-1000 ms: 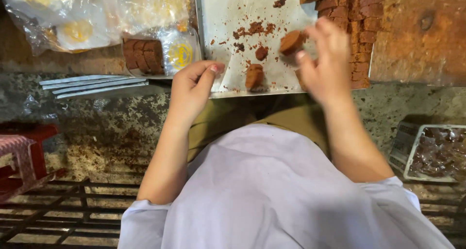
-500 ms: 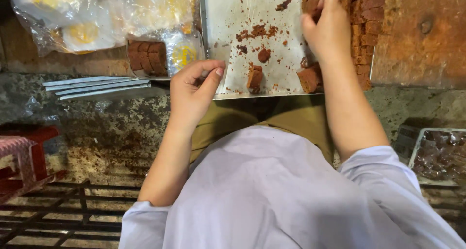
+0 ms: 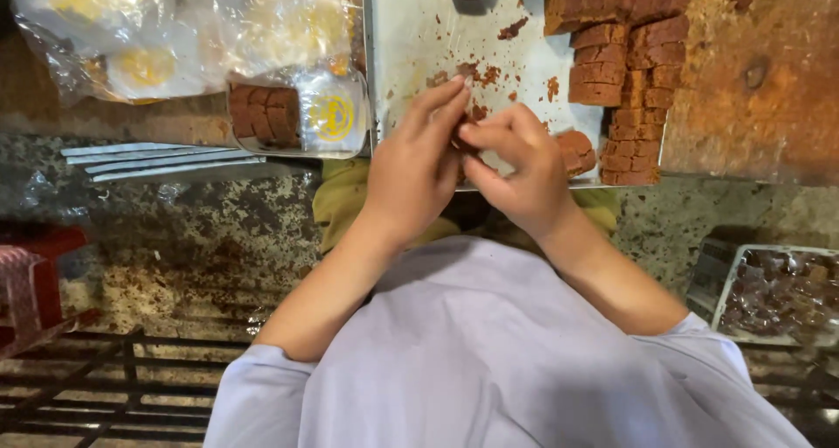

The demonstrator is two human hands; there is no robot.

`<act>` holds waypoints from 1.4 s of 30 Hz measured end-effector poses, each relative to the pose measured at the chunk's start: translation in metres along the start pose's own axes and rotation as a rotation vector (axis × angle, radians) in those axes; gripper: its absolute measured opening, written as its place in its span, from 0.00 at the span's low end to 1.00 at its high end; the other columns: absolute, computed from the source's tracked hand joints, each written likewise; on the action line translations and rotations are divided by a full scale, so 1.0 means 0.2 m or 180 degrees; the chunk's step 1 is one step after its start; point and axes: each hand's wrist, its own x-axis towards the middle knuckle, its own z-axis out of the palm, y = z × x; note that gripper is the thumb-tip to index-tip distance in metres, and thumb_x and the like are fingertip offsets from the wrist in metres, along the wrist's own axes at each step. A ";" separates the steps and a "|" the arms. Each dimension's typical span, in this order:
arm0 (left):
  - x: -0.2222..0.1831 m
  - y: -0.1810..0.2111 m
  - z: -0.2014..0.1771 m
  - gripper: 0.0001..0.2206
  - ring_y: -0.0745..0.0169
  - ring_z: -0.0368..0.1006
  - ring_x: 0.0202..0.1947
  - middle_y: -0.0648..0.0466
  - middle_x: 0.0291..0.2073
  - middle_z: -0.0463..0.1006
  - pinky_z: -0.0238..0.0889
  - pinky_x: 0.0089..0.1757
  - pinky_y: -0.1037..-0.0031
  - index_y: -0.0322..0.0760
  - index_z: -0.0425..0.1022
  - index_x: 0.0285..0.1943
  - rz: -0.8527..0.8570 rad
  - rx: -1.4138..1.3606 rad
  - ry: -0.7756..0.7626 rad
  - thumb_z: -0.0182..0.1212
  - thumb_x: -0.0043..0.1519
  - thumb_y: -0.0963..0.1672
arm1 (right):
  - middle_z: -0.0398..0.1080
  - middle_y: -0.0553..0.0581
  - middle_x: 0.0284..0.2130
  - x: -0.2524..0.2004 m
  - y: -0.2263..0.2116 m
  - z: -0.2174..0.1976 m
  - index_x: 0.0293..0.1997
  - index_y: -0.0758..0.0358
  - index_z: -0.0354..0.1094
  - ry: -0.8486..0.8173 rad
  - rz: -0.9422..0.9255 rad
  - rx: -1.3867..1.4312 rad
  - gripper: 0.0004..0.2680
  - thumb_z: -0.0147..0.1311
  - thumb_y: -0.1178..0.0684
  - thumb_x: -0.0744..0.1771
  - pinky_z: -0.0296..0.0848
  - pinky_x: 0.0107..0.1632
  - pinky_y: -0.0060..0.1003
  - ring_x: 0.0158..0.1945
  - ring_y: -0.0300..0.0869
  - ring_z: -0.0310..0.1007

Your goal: Packaging individual pieces of cake into small plastic bags from a tray

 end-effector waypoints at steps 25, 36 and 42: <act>-0.17 -0.38 -0.37 0.04 0.58 0.81 0.32 0.54 0.30 0.84 0.73 0.38 0.69 0.44 0.79 0.47 -0.1531 0.0391 0.0344 0.62 0.66 0.40 | 0.72 0.64 0.46 0.01 0.16 0.10 0.55 0.62 0.68 -0.0996 0.1008 0.0351 0.13 0.53 0.66 0.65 0.72 0.54 0.52 0.52 0.58 0.73; -0.04 -0.10 -0.08 0.19 0.25 0.72 0.58 0.31 0.58 0.75 0.66 0.57 0.45 0.25 0.76 0.59 -0.0293 -0.0527 0.0159 0.50 0.59 0.30 | 0.70 0.62 0.47 -0.01 0.01 0.04 0.63 0.55 0.47 0.0202 0.1036 0.1979 0.20 0.59 0.59 0.69 0.74 0.46 0.32 0.48 0.45 0.72; -0.02 -0.01 -0.02 0.21 0.37 0.77 0.54 0.44 0.60 0.75 0.74 0.51 0.53 0.30 0.75 0.61 0.0504 0.0576 -0.0158 0.63 0.56 0.32 | 0.68 0.51 0.37 -0.04 0.05 0.04 0.45 0.51 0.77 -0.0056 -0.0147 -0.0771 0.09 0.68 0.57 0.64 0.75 0.40 0.39 0.36 0.46 0.73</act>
